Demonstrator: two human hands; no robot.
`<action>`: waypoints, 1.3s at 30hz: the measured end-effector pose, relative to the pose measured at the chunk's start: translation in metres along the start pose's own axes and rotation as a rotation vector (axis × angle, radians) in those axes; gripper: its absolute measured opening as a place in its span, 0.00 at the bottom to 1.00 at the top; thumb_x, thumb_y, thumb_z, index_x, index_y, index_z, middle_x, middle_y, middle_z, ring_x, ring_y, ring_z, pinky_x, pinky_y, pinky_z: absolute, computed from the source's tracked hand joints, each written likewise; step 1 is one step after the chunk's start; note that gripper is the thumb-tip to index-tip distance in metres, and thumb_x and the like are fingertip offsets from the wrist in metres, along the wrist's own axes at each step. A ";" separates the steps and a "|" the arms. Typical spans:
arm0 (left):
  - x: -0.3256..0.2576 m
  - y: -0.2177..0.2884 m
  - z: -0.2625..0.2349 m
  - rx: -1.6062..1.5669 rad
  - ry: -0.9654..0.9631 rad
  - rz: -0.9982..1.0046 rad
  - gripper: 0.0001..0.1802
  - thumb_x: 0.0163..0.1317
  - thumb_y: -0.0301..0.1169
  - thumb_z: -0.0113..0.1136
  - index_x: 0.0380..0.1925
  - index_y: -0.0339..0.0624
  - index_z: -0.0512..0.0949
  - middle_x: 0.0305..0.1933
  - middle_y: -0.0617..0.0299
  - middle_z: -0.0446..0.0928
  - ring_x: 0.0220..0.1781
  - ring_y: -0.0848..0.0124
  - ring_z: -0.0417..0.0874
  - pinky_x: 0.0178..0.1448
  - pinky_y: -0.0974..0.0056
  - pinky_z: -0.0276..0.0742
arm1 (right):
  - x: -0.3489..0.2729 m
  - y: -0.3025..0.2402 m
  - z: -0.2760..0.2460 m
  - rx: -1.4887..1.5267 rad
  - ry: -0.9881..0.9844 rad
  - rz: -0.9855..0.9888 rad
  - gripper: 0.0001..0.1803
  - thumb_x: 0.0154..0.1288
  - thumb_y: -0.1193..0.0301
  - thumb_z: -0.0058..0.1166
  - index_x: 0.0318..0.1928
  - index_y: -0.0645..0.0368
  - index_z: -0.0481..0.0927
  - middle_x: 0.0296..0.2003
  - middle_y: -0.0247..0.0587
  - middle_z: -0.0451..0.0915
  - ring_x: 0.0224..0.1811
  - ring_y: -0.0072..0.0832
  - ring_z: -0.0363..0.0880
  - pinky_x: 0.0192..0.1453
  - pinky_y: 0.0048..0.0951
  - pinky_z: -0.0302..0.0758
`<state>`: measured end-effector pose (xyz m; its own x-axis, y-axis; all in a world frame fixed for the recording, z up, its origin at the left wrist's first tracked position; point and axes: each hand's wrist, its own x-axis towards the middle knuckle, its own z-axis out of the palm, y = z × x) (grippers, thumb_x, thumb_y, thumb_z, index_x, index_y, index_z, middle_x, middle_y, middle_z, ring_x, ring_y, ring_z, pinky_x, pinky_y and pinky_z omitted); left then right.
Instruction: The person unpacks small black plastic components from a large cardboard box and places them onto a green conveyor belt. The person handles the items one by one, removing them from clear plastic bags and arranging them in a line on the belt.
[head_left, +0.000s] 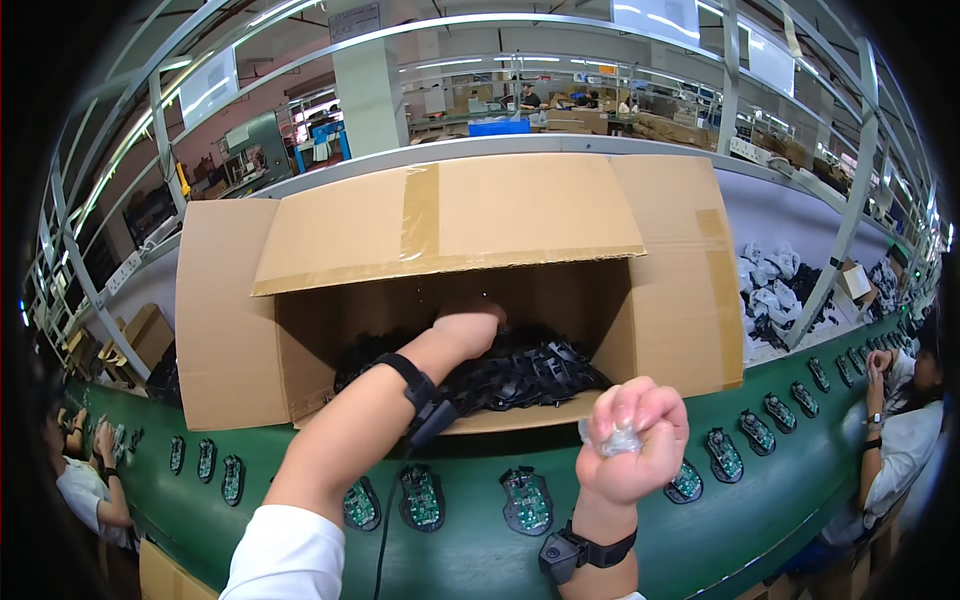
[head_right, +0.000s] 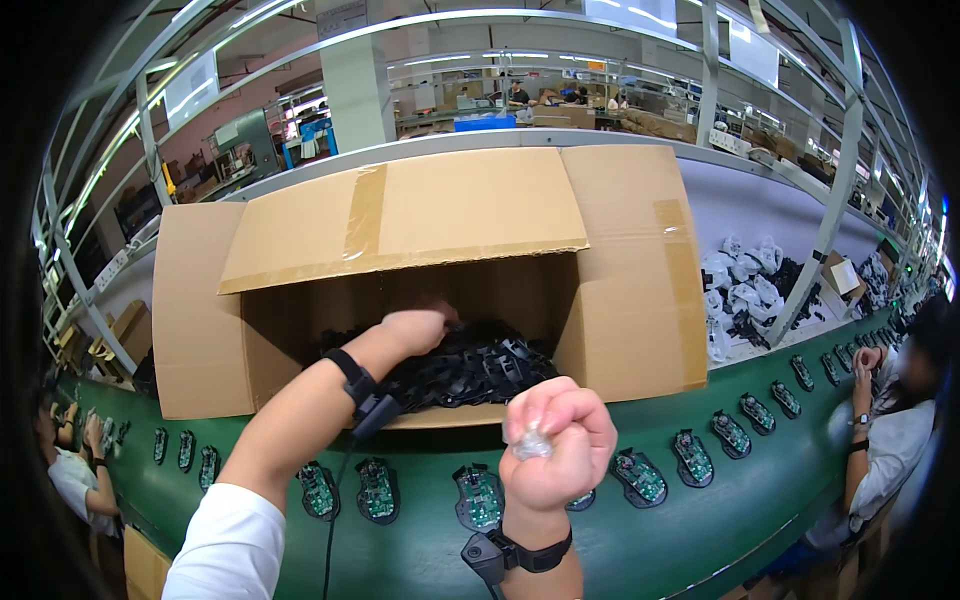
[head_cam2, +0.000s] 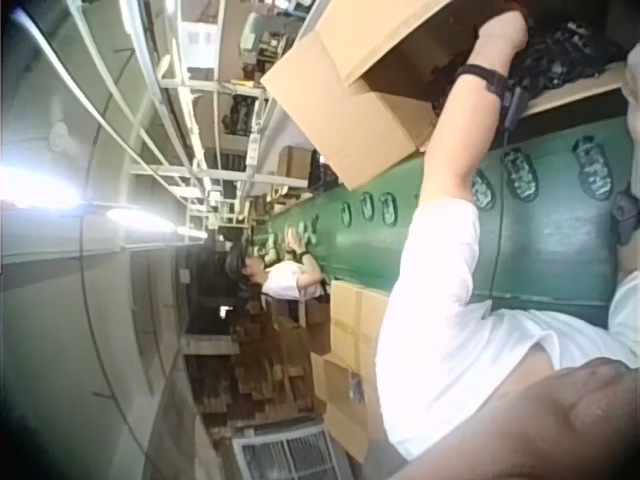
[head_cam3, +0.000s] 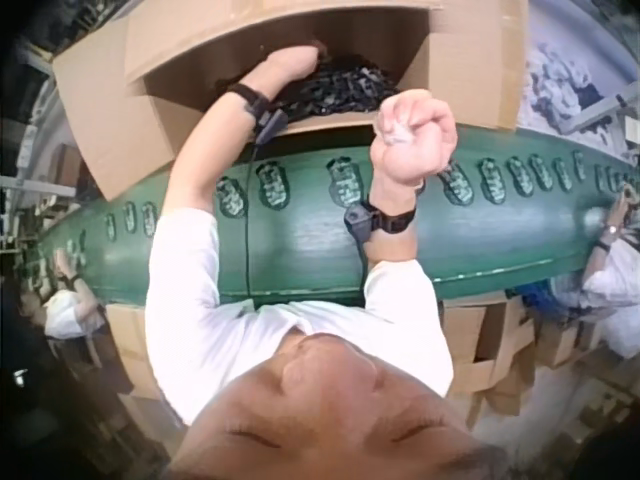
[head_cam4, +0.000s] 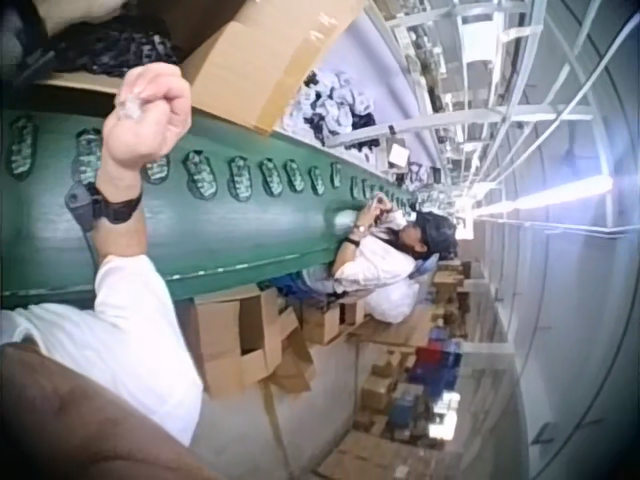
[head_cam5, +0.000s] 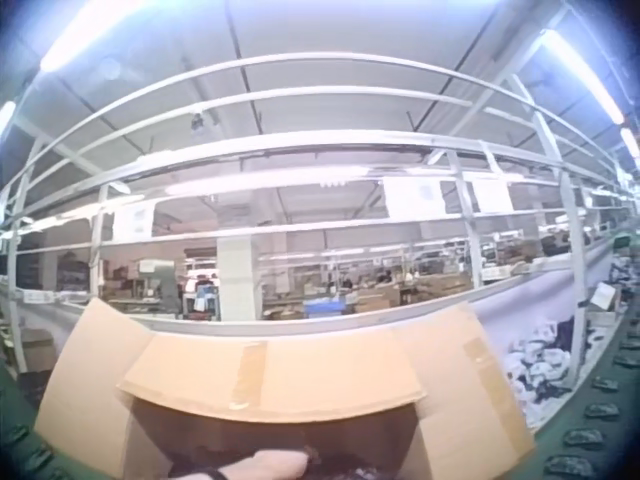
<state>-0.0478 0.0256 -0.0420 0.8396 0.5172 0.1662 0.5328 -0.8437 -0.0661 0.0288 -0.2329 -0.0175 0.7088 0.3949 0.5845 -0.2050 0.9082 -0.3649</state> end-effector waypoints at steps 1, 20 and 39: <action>0.012 0.007 0.002 0.099 -0.126 -0.058 0.14 0.60 0.31 0.58 0.46 0.49 0.83 0.50 0.50 0.81 0.55 0.50 0.80 0.60 0.54 0.75 | 0.000 -0.001 0.001 0.006 0.024 0.029 0.07 0.55 0.78 0.34 0.23 0.58 0.65 0.22 0.43 0.67 0.17 0.29 0.64 0.17 0.25 0.60; -0.109 -0.020 -0.026 -1.229 0.744 -0.122 0.06 0.71 0.30 0.52 0.41 0.40 0.75 0.32 0.61 0.80 0.29 0.73 0.80 0.33 0.68 0.75 | -0.022 0.042 0.023 -0.505 -0.476 0.767 0.14 0.66 0.65 0.64 0.41 0.65 0.80 0.25 0.26 0.78 0.25 0.10 0.69 0.27 0.17 0.67; -0.249 -0.010 -0.018 -1.221 1.025 -0.318 0.05 0.69 0.25 0.54 0.35 0.36 0.76 0.24 0.63 0.76 0.26 0.80 0.73 0.31 0.70 0.71 | -0.093 0.117 0.062 -0.317 -0.136 0.633 0.08 0.64 0.78 0.60 0.42 0.58 0.76 0.29 0.34 0.79 0.25 0.20 0.76 0.26 0.21 0.74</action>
<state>-0.2640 -0.0975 -0.0654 0.0333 0.7972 0.6028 -0.1547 -0.5918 0.7911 -0.1028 -0.1544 -0.0698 0.4246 0.8646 0.2688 -0.3279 0.4236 -0.8444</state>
